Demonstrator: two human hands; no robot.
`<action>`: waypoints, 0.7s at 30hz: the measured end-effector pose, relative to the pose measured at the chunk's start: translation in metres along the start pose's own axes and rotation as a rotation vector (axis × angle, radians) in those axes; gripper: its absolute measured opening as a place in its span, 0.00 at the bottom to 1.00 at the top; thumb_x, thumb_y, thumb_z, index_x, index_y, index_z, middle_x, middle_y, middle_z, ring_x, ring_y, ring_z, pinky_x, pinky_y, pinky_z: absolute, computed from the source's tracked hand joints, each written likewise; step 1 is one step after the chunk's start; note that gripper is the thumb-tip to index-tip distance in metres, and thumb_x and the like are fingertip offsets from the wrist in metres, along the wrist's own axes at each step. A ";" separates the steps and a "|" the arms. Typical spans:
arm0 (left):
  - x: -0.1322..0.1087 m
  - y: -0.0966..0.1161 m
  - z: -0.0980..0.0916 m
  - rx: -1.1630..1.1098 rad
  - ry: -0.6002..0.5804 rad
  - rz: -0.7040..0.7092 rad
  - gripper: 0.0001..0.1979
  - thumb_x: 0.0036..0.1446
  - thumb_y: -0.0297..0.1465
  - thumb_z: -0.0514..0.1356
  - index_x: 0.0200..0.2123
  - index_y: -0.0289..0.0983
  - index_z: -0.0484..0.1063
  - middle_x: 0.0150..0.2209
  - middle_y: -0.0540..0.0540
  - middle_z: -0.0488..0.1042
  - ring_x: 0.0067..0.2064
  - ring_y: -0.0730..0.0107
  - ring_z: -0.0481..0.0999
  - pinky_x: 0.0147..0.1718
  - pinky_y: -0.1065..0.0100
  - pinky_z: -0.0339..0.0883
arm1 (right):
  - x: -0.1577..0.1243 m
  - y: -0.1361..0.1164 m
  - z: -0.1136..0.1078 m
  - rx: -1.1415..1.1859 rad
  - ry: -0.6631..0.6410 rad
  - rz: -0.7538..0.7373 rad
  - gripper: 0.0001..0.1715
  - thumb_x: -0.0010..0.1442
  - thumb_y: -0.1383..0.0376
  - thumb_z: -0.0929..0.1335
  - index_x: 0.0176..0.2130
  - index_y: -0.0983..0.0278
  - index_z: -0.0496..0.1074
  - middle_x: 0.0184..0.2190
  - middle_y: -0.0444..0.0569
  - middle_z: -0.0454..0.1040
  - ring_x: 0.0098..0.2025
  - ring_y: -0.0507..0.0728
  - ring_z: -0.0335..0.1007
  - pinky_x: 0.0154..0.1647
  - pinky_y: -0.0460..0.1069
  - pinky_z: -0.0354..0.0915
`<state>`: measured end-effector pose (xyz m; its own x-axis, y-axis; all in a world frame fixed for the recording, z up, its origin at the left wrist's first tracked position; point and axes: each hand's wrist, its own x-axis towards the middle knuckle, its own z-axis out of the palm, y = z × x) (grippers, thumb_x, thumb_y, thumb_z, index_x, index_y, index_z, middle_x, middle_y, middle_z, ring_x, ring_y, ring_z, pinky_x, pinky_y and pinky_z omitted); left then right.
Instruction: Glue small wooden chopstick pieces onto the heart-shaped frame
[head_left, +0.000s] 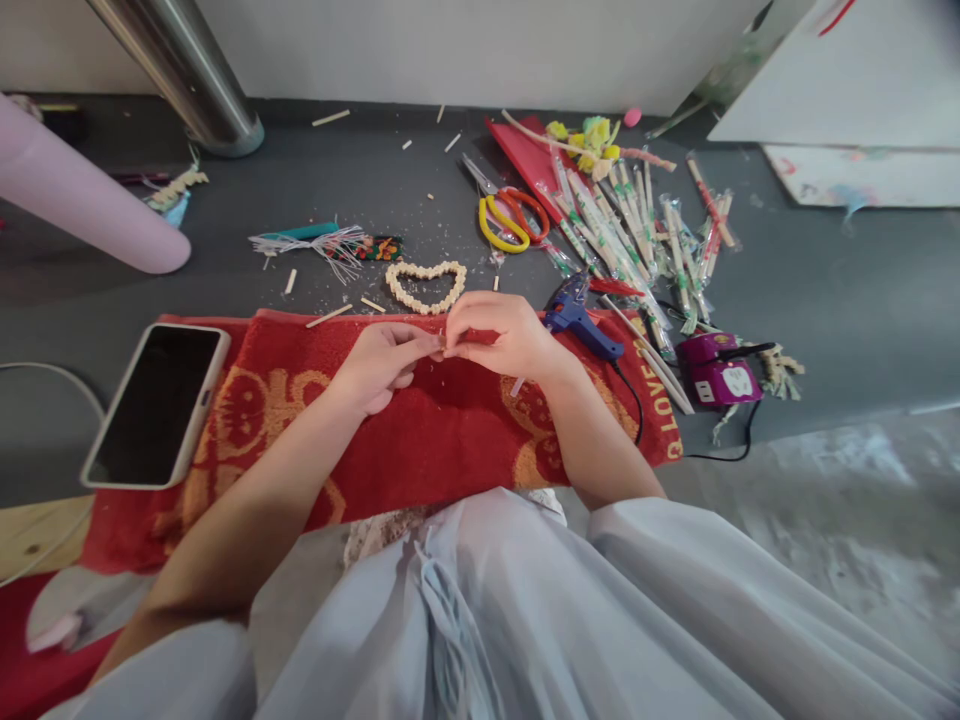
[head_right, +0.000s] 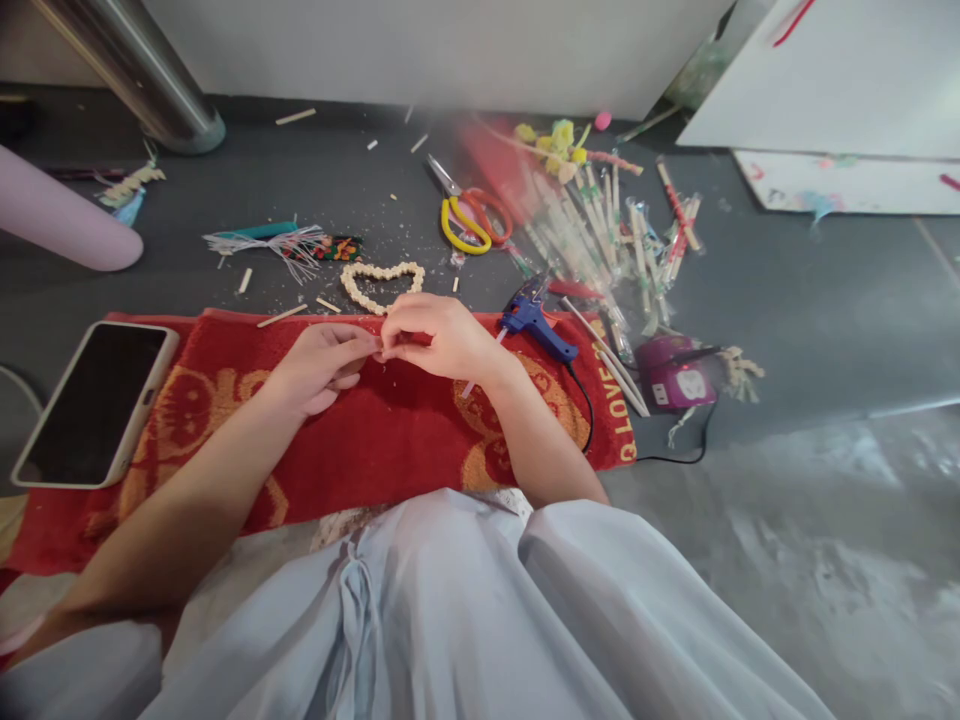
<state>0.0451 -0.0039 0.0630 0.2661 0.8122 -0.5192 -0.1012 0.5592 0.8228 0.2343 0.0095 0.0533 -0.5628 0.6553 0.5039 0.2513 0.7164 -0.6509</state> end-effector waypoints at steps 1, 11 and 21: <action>0.000 0.000 0.000 -0.001 0.010 0.009 0.09 0.45 0.26 0.69 0.20 0.31 0.73 0.16 0.52 0.67 0.12 0.90 0.47 0.12 0.78 0.36 | 0.000 0.000 0.000 0.003 -0.007 0.008 0.08 0.63 0.68 0.69 0.30 0.63 0.72 0.31 0.46 0.76 0.35 0.52 0.72 0.40 0.48 0.67; 0.013 0.000 -0.009 -0.245 0.295 0.259 0.09 0.55 0.27 0.64 0.23 0.34 0.72 0.23 0.52 0.74 0.13 0.90 0.49 0.10 0.79 0.40 | -0.001 0.006 -0.010 -0.160 0.103 0.247 0.07 0.65 0.66 0.64 0.33 0.60 0.61 0.31 0.44 0.69 0.35 0.52 0.65 0.39 0.49 0.62; 0.018 -0.006 -0.007 -0.268 0.331 0.372 0.07 0.53 0.28 0.66 0.24 0.35 0.72 0.23 0.52 0.75 0.13 0.89 0.50 0.09 0.79 0.41 | -0.002 0.007 -0.009 -0.351 0.038 0.273 0.09 0.69 0.65 0.57 0.34 0.58 0.54 0.31 0.47 0.66 0.36 0.56 0.62 0.41 0.52 0.60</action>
<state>0.0437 0.0082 0.0471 -0.1446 0.9473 -0.2860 -0.3819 0.2132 0.8993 0.2442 0.0151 0.0528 -0.4104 0.8356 0.3651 0.6427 0.5491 -0.5343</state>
